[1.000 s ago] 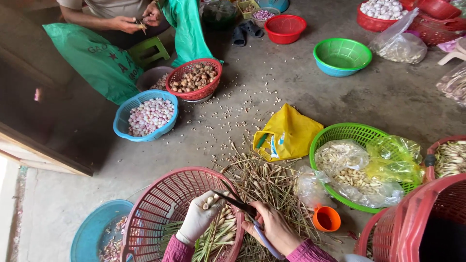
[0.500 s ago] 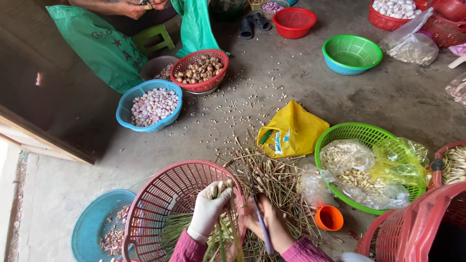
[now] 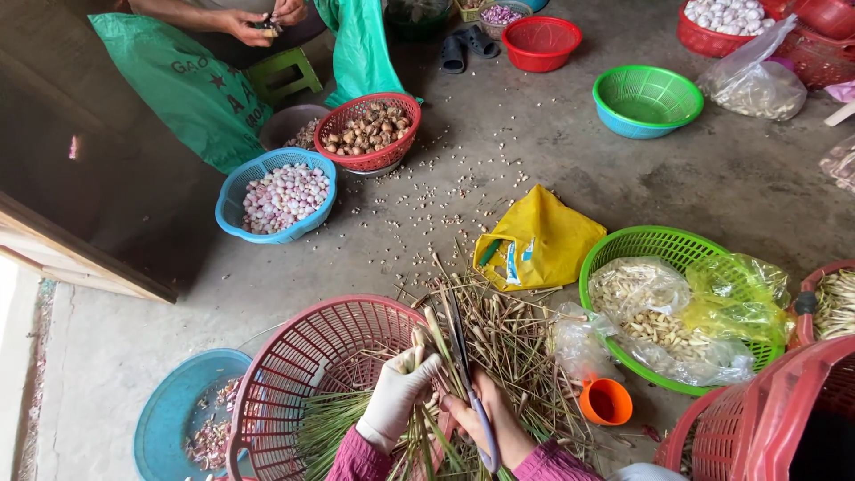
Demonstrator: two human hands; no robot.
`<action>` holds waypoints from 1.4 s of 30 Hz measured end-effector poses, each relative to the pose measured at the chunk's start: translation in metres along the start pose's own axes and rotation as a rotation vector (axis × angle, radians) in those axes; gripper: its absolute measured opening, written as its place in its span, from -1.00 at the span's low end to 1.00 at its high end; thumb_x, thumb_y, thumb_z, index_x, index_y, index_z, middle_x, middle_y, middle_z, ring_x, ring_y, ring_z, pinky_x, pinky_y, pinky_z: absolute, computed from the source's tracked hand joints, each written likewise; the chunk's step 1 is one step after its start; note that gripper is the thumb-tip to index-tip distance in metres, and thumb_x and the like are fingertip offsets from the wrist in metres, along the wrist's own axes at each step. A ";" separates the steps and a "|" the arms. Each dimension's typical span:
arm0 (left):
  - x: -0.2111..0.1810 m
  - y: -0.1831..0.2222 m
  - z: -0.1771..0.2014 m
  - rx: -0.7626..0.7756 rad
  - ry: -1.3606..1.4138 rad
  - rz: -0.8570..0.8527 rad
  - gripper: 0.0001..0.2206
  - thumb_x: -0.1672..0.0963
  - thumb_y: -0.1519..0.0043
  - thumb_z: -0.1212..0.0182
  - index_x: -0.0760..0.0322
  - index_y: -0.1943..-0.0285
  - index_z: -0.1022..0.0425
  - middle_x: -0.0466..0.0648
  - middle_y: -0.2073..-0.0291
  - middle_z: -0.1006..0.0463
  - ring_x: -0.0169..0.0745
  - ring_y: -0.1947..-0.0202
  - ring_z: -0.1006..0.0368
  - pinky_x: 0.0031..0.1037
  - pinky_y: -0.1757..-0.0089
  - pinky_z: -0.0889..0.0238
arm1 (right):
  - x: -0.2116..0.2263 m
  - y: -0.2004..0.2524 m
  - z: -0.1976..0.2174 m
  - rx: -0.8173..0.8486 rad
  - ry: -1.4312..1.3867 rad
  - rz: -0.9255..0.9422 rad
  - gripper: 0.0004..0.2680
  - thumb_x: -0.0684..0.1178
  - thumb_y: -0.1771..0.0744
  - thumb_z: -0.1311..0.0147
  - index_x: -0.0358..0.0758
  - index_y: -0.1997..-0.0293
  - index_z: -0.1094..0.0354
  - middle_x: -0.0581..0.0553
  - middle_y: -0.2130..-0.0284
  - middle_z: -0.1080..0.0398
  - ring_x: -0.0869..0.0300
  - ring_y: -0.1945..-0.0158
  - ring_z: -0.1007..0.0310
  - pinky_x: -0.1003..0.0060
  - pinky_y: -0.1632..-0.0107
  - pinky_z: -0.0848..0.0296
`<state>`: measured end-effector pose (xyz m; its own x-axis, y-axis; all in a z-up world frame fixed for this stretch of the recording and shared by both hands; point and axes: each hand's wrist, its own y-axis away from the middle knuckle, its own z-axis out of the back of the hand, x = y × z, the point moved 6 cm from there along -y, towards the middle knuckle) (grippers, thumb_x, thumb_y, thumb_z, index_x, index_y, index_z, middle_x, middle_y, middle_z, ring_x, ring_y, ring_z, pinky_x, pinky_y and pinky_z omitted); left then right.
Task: Trimming the ends of lemongrass stalks using scissors and sorting them into baskets
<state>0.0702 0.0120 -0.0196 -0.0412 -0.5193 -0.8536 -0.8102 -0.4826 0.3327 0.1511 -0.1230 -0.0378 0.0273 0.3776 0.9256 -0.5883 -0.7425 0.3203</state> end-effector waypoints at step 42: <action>-0.044 0.024 0.006 0.150 -0.920 -0.217 -0.72 0.05 -0.22 -0.32 0.11 -0.09 -0.70 -0.38 0.11 -0.72 -0.66 0.12 -0.43 -0.63 0.04 -0.40 | 0.017 0.007 0.033 -0.022 0.577 0.422 -0.78 0.20 -0.36 -0.15 -0.09 0.13 -0.31 0.15 0.77 -0.34 0.39 0.81 -0.27 0.45 0.77 -0.38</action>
<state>0.0487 0.0275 0.0232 -0.2730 0.3597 -0.8922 -0.9181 -0.3743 0.1301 0.1741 -0.1396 -0.0132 -0.6347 0.2970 0.7134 -0.4703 -0.8810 -0.0516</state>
